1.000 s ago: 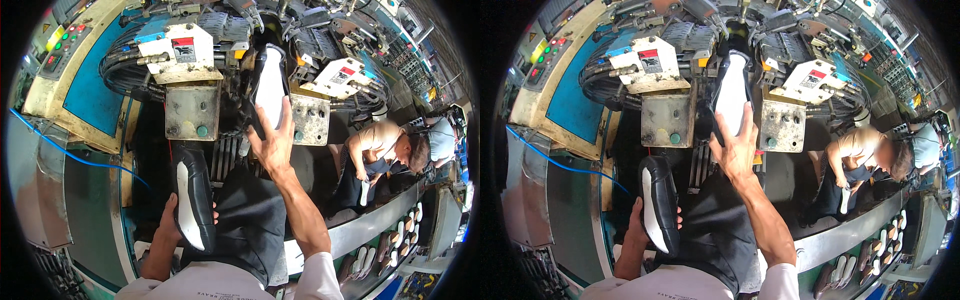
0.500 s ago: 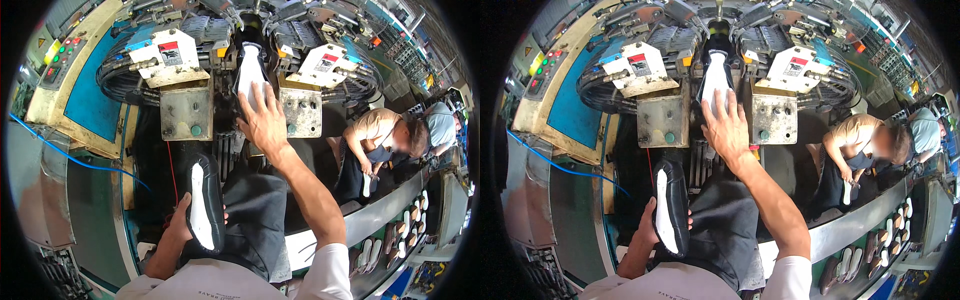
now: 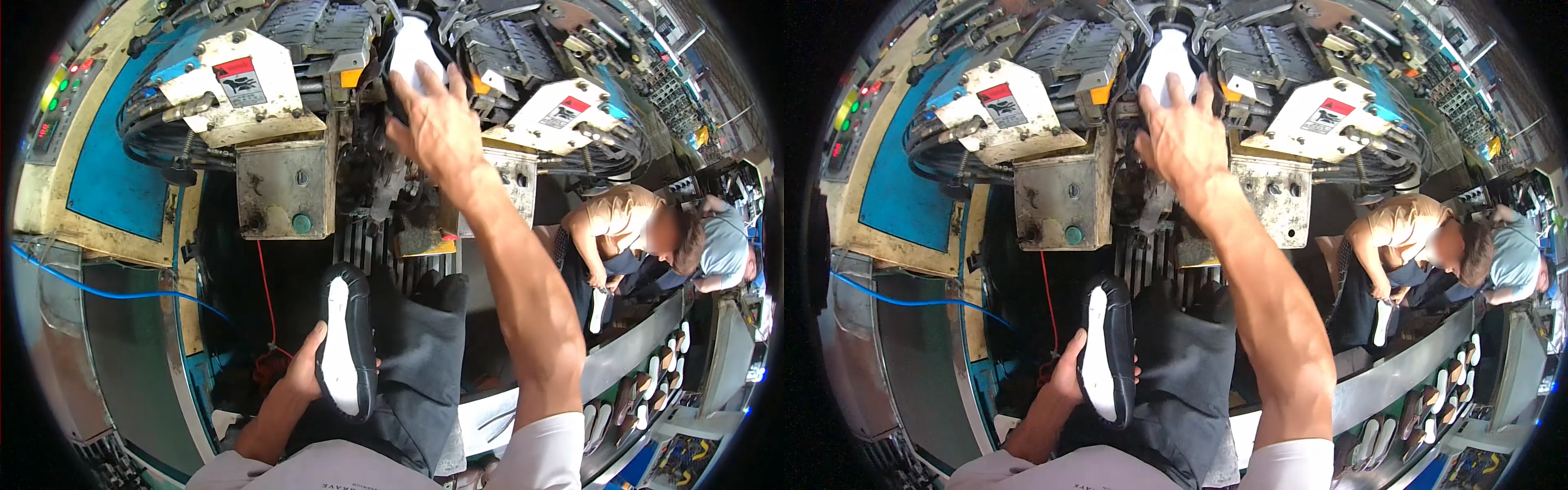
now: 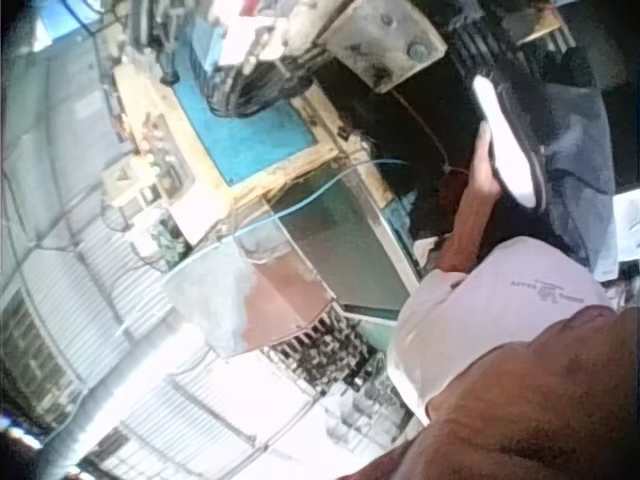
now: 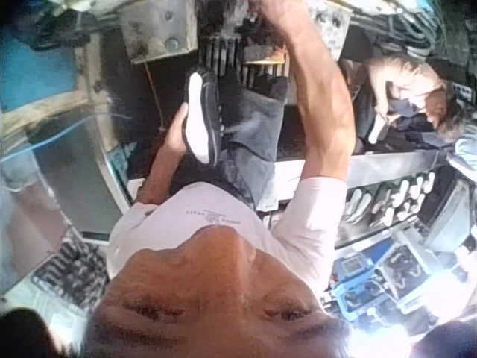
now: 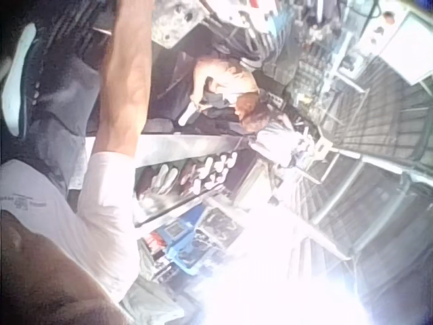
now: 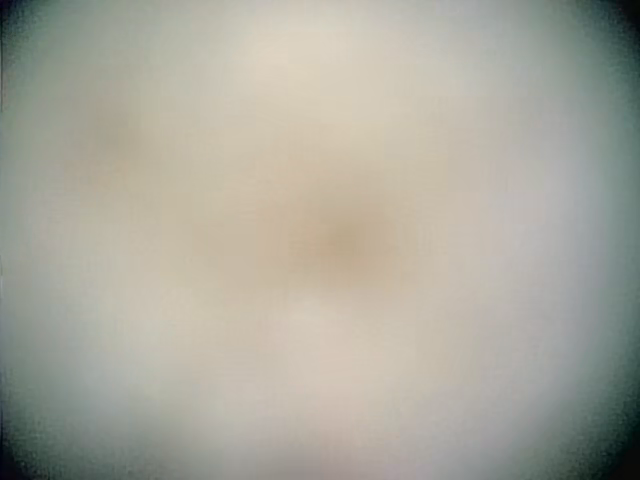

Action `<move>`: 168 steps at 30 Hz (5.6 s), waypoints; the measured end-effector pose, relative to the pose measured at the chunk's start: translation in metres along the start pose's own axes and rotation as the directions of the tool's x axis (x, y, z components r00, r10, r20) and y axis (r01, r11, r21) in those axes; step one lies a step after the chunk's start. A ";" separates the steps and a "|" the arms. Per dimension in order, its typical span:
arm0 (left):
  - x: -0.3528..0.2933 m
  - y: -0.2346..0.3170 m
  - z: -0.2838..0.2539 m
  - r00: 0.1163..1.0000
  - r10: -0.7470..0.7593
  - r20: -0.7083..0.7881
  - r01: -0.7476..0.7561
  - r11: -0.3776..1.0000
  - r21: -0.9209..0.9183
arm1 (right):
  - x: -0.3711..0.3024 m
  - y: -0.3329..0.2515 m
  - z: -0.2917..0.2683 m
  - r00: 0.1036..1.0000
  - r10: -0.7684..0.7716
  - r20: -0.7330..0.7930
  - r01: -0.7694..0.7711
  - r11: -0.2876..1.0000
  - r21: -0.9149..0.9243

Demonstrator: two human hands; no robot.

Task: Operate a toe-lasting machine and inspect shoe uppers on a production line.

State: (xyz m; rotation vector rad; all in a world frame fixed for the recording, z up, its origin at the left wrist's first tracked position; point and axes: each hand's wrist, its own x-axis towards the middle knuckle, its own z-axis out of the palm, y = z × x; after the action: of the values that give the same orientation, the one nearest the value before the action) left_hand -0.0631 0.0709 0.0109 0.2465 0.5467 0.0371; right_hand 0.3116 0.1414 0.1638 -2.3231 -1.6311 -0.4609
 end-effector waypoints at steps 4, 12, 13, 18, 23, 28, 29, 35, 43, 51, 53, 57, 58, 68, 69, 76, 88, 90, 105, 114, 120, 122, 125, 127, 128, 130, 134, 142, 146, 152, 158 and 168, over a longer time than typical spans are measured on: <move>0.028 0.015 -0.005 0.997 -0.052 -0.058 0.050 0.998 -0.040 | 0.029 0.015 0.003 1.000 -0.026 -0.009 0.026 1.000 -0.001; 0.050 0.034 -0.004 0.999 -0.038 -0.004 0.038 0.999 0.026 | 0.040 0.003 -0.021 0.998 -0.034 -0.057 0.032 0.999 -0.039; 0.051 0.036 0.000 1.000 -0.019 0.009 0.019 0.998 0.052 | 0.047 -0.002 -0.028 0.999 0.014 0.037 -0.011 0.997 -0.070; 0.020 0.049 0.035 0.992 0.083 -0.094 -0.076 0.995 0.071 | 0.054 0.007 -0.010 0.989 -0.108 -0.105 0.104 0.994 -0.040; 0.009 0.052 0.040 0.974 0.226 -0.011 -0.211 0.926 0.312 | -0.113 -0.039 -0.013 0.968 0.210 -0.139 -0.121 0.873 0.473; 0.002 0.028 0.044 0.888 0.457 0.052 -0.440 0.813 0.381 | -0.300 -0.137 -0.040 0.596 0.001 0.803 -0.753 -0.345 0.560; 0.000 0.021 0.050 0.894 0.441 0.073 -0.435 0.819 0.375 | -0.313 -0.159 -0.039 0.708 0.179 0.683 -0.673 -0.117 0.730; -0.046 -0.023 0.000 0.851 0.470 0.233 -0.522 0.805 0.282 | -0.343 -0.206 -0.024 0.676 0.245 0.694 -0.670 -0.188 0.719; -0.177 -0.008 -0.160 0.621 0.564 -0.544 -0.521 0.816 0.251 | -0.389 -0.229 -0.028 0.618 -0.033 0.785 -0.780 -0.150 0.608; -0.302 0.240 -0.336 -0.004 1.000 -0.006 0.421 0.008 0.907 | -0.425 -0.179 -0.029 0.636 0.203 0.744 -0.720 -0.189 0.668; -0.254 0.271 -0.325 0.087 0.989 -0.122 0.304 0.090 0.948 | -0.445 -0.151 -0.049 0.635 0.383 0.671 -0.675 -0.148 0.723; -0.100 0.205 -0.268 0.555 0.792 -0.256 -0.235 0.444 0.864 | -0.532 -0.099 -0.112 0.436 0.767 0.471 -0.722 -0.014 0.691; -0.068 0.172 -0.229 0.655 0.722 -0.223 -0.249 0.485 0.838 | -0.577 -0.084 -0.122 0.314 0.858 0.406 -0.740 -0.046 0.671; 0.068 -0.122 0.045 0.961 -0.126 0.244 -0.169 0.430 0.887 | -0.924 -0.341 -0.212 -0.336 0.856 0.393 -0.892 -0.155 -0.425; 0.067 -0.133 0.051 0.949 -0.177 0.261 -0.181 0.373 0.910 | -0.934 -0.389 -0.194 -0.254 0.891 0.375 -0.941 -0.138 -0.309; 0.049 -0.130 0.027 0.968 -0.187 0.166 -0.138 0.152 0.979 | -0.887 -0.399 -0.062 -0.313 0.945 0.094 -0.923 -0.279 -0.266; 0.031 -0.155 0.068 0.971 -0.175 0.165 -0.145 0.121 0.982 | -0.911 -0.222 -0.075 -0.428 0.896 -0.120 -0.873 -0.444 -0.202; 0.032 -0.173 0.071 0.946 -0.244 0.213 -0.179 0.154 0.972 | -0.917 -0.204 -0.062 -0.384 0.911 -0.152 -0.899 -0.407 -0.161; 0.005 -0.266 0.088 0.730 -0.582 0.357 -0.036 0.489 0.871 | -0.734 -0.204 -0.152 0.160 0.868 0.469 0.085 -0.486 0.870; 0.004 -0.175 0.068 0.904 -0.072 0.421 -0.286 0.632 0.720 | -0.538 -0.177 -0.096 0.217 0.889 0.402 -0.430 -0.283 0.857; -0.020 -0.130 -0.025 0.964 -0.050 0.262 -0.159 0.678 0.718 | -0.558 -0.198 -0.039 0.281 0.757 0.590 -0.423 -0.454 0.784; -0.028 -0.119 -0.032 0.959 -0.073 0.274 -0.143 0.710 0.690 | -0.566 -0.214 -0.043 0.320 0.769 0.554 -0.545 -0.329 0.771; -0.041 -0.106 -0.015 0.925 -0.043 0.378 -0.191 0.806 0.561 | -0.558 -0.229 -0.062 0.409 0.779 0.476 -0.686 -0.081 0.723; -0.019 -0.090 0.003 0.922 0.089 0.377 -0.303 0.773 0.557 | -0.544 -0.235 -0.084 0.437 0.754 0.490 -0.728 -0.023 0.685; -0.009 -0.080 0.012 0.921 0.065 0.384 -0.316 0.701 0.639 | -0.539 -0.236 -0.091 0.493 0.733 0.469 -0.717 0.037 0.696; -0.003 -0.066 0.032 0.908 0.053 0.417 -0.381 0.520 0.764 | -0.537 -0.230 -0.097 0.561 0.682 0.469 -0.701 0.090 0.708; -0.002 -0.061 0.039 0.869 0.034 0.494 -0.479 0.317 0.819 | -0.493 -0.201 -0.093 0.667 0.668 0.331 -0.635 0.276 0.722; 0.000 -0.048 0.061 0.877 -0.140 0.460 -0.363 0.437 0.823 | -0.459 -0.154 -0.083 0.699 0.542 0.467 -0.613 0.117 0.781; -0.003 -0.046 0.069 0.863 -0.070 0.501 -0.485 0.164 0.859 | -0.441 -0.164 -0.093 0.681 0.536 0.499 -0.665 0.167 0.728; 0.014 -0.053 0.056 0.730 0.000 0.684 -0.684 0.024 0.729 | -0.447 -0.179 -0.078 0.706 0.640 0.303 -0.583 0.283 0.761; 0.017 -0.060 0.053 0.703 0.066 0.708 -0.710 0.101 0.697 | -0.444 -0.186 -0.070 0.737 0.664 0.129 -0.515 0.427 0.743; 0.036 -0.045 0.063 0.607 -0.195 0.771 -0.689 0.354 0.632 | -0.470 -0.117 -0.102 0.727 0.351 0.590 -0.577 -0.155 0.802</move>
State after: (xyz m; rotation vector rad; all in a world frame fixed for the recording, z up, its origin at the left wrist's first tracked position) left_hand -0.0006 0.0173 0.0340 1.4519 -0.4609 -0.0380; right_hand 0.0417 -0.2630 0.0715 -1.4722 -0.4391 0.8901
